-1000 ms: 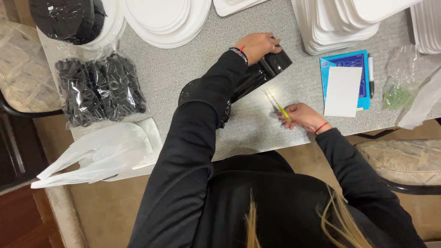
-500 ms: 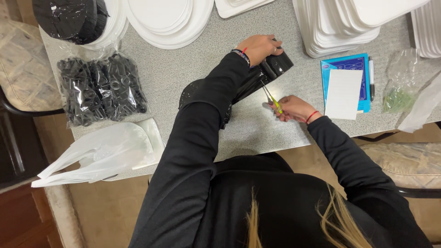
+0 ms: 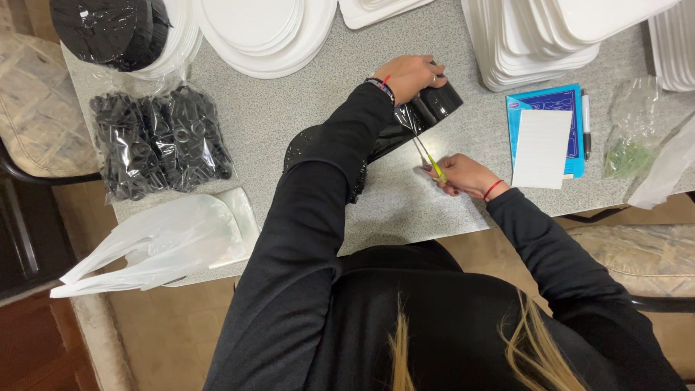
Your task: Packaging various products, including wrapping a round object with film and labeling it.
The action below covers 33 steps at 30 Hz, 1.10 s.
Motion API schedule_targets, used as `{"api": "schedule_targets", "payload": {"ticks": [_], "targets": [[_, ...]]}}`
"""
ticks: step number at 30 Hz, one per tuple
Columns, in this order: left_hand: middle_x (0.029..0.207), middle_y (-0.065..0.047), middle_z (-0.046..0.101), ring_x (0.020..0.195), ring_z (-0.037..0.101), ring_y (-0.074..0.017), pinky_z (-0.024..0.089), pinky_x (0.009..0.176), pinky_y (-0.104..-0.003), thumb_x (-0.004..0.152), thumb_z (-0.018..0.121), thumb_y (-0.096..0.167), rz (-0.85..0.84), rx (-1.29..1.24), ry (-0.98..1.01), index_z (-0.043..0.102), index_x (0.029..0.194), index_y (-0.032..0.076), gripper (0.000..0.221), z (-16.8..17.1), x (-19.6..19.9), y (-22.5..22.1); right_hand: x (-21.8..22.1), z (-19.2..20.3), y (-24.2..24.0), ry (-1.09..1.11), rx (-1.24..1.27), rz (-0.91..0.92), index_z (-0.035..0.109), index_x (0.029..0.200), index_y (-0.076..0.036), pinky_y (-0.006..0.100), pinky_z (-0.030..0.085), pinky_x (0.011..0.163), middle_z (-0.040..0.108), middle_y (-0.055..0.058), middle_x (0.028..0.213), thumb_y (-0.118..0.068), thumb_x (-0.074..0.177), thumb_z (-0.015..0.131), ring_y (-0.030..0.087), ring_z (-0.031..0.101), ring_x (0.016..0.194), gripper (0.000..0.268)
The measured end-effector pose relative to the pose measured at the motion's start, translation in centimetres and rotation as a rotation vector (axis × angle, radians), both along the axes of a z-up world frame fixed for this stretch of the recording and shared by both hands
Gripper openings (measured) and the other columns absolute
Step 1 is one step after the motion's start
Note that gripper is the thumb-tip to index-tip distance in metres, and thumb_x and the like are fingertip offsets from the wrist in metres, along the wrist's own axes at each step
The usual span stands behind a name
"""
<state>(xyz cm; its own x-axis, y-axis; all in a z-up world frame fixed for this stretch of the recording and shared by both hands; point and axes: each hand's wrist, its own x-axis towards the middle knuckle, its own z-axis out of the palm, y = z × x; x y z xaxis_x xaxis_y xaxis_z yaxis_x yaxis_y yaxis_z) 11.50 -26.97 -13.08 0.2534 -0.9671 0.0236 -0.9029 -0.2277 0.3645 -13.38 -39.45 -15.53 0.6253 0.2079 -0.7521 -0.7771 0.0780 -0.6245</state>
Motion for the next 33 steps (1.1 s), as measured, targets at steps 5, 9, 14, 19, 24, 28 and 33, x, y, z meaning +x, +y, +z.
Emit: {"api": "schedule_targets", "payload": {"ticks": [5, 9, 14, 19, 24, 28, 33], "targets": [[0.14, 0.001, 0.063, 0.134, 0.054, -0.0296, 0.049, 0.104, -0.041, 0.094, 0.061, 0.015, 0.02, 0.03, -0.002, 0.073, 0.127, 0.024, 0.036, -0.3, 0.0, -0.1, 0.4, 0.8, 0.0, 0.015, 0.0, 0.035, 0.064, 0.088, 0.004, 0.027, 0.039, 0.044, 0.057, 0.004, 0.066, -0.034, 0.097, 0.07, 0.011, 0.05, 0.05, 0.039], [0.139, 0.001, 0.064, 0.133, 0.055, -0.0291, 0.049, 0.103, -0.041, 0.093, 0.061, 0.012, 0.009, 0.027, -0.037, 0.072, 0.128, 0.024, 0.038, -0.2, -0.1, -0.1, 0.9, 1.5, 0.4, -0.007, -0.028, 0.04, 0.063, 0.088, 0.002, 0.027, 0.037, 0.044, 0.056, 0.003, 0.066, -0.035, 0.097, 0.07, 0.011, 0.048, 0.05, 0.039], [0.139, -0.007, 0.061, 0.129, 0.057, -0.0302, 0.049, 0.102, -0.041, 0.097, 0.061, 0.014, 0.034, 0.054, 0.017, 0.071, 0.13, 0.024, 0.036, 1.6, -0.5, 0.3, 1.2, 2.0, 0.6, 0.002, -0.061, 0.055, 0.068, 0.088, -0.002, 0.027, 0.035, 0.043, 0.055, 0.002, 0.064, -0.038, 0.092, 0.07, 0.01, 0.046, 0.048, 0.036], [0.141, -0.003, 0.062, 0.131, 0.055, -0.0287, 0.049, 0.103, -0.039, 0.093, 0.059, 0.013, -0.004, -0.01, -0.027, 0.071, 0.129, 0.025, 0.039, 0.5, -0.5, 0.6, 1.2, 0.6, 0.3, -0.02, -0.024, 0.045, 0.06, 0.083, 0.0, 0.028, 0.036, 0.044, 0.056, 0.003, 0.065, -0.041, 0.094, 0.072, 0.011, 0.048, 0.049, 0.044], [0.134, -0.003, 0.061, 0.129, 0.052, -0.0247, 0.045, 0.107, -0.04, 0.096, 0.058, 0.013, -0.032, -0.06, -0.044, 0.068, 0.135, 0.023, 0.041, 3.3, -1.9, 2.9, 1.7, 1.9, 0.4, 0.002, -0.047, 0.046, 0.062, 0.083, 0.001, 0.029, 0.036, 0.045, 0.056, 0.002, 0.066, -0.04, 0.094, 0.072, 0.011, 0.047, 0.051, 0.043], [0.134, -0.004, 0.058, 0.137, 0.047, -0.0243, 0.041, 0.118, -0.043, 0.099, 0.059, 0.014, -0.075, -0.149, -0.132, 0.064, 0.122, 0.013, 0.023, 1.7, -2.4, 4.1, 1.7, 0.6, 0.2, 0.012, 0.004, 0.034, 0.063, 0.084, 0.002, 0.029, 0.036, 0.045, 0.056, 0.004, 0.066, -0.034, 0.095, 0.072, 0.012, 0.047, 0.05, 0.039], [0.144, -0.006, 0.053, 0.147, 0.039, -0.0272, 0.03, 0.125, -0.052, 0.095, 0.063, 0.013, -0.175, -0.315, -0.253, 0.065, 0.105, 0.009, 0.012, 2.0, -3.4, 5.9, 1.7, 0.5, 0.0, 0.019, 0.03, 0.02, 0.07, 0.093, -0.002, 0.027, 0.036, 0.046, 0.056, 0.002, 0.066, -0.028, 0.094, 0.068, 0.01, 0.047, 0.051, 0.026]]}}
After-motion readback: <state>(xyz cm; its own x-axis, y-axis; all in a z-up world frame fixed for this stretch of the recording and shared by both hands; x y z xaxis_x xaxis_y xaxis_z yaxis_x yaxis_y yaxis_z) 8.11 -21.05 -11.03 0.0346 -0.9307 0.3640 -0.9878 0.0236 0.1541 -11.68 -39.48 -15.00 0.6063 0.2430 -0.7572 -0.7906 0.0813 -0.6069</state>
